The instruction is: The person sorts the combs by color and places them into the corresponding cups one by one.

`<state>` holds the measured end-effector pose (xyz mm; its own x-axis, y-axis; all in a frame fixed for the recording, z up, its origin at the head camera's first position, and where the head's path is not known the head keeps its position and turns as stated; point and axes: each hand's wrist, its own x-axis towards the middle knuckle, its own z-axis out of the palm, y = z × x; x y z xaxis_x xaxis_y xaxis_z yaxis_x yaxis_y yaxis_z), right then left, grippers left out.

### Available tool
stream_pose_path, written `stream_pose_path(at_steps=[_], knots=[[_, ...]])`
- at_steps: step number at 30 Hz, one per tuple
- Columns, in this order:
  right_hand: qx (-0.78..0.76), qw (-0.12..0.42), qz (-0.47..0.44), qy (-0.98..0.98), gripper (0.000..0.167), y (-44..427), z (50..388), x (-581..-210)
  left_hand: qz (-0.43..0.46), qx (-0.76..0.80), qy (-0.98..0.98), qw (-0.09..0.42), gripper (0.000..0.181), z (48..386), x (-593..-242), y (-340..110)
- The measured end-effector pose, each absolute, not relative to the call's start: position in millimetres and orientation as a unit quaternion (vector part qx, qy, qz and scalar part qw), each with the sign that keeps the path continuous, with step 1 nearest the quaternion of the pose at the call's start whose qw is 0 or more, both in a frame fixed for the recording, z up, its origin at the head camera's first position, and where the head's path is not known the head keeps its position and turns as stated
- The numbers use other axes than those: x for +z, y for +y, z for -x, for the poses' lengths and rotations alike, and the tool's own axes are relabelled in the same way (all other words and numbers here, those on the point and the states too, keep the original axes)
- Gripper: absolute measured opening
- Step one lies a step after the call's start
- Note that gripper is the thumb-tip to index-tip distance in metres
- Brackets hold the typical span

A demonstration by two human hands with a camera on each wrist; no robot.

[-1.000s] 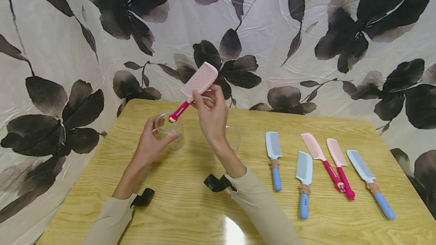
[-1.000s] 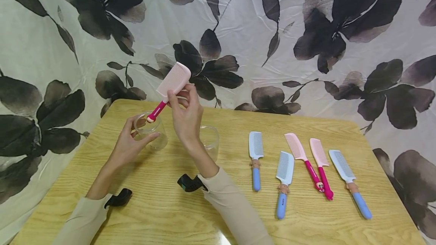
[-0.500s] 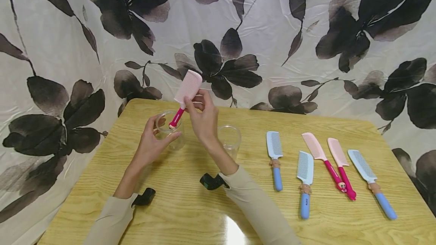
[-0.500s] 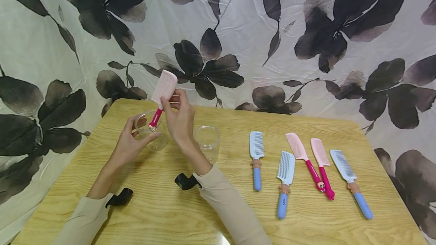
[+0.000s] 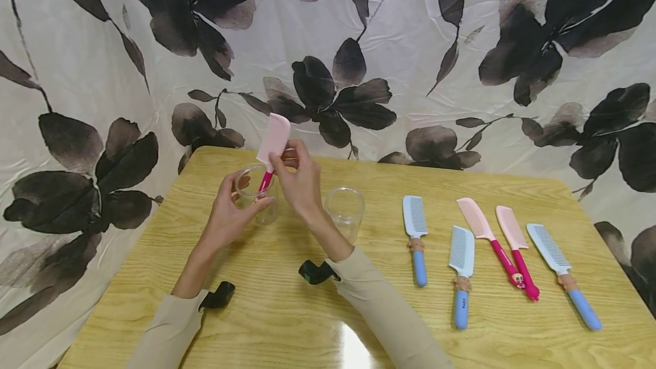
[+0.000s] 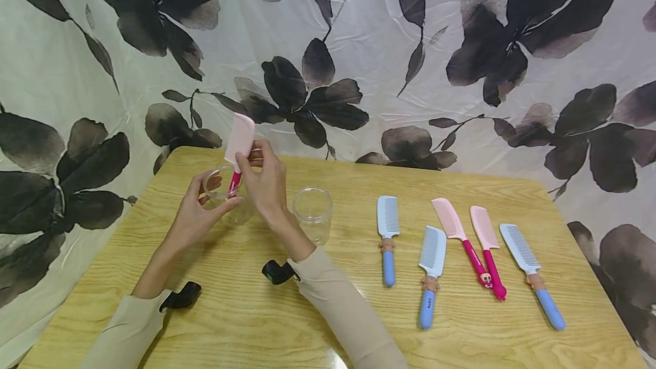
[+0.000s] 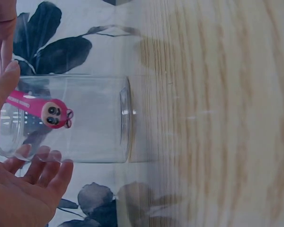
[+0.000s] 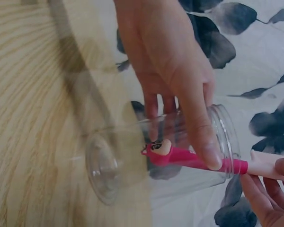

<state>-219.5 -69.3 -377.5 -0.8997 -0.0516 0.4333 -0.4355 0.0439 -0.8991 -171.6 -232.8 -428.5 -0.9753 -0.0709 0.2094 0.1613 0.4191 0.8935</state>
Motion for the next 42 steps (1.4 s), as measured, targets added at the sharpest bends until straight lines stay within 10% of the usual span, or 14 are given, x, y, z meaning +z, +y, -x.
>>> stream_pose_path(at_steps=[42], knots=[[0.597,0.093,-0.229,-0.763,0.025,-42,202,-366,0.027,-0.544,-0.83,0.117,0.082,173,-430,-232]])
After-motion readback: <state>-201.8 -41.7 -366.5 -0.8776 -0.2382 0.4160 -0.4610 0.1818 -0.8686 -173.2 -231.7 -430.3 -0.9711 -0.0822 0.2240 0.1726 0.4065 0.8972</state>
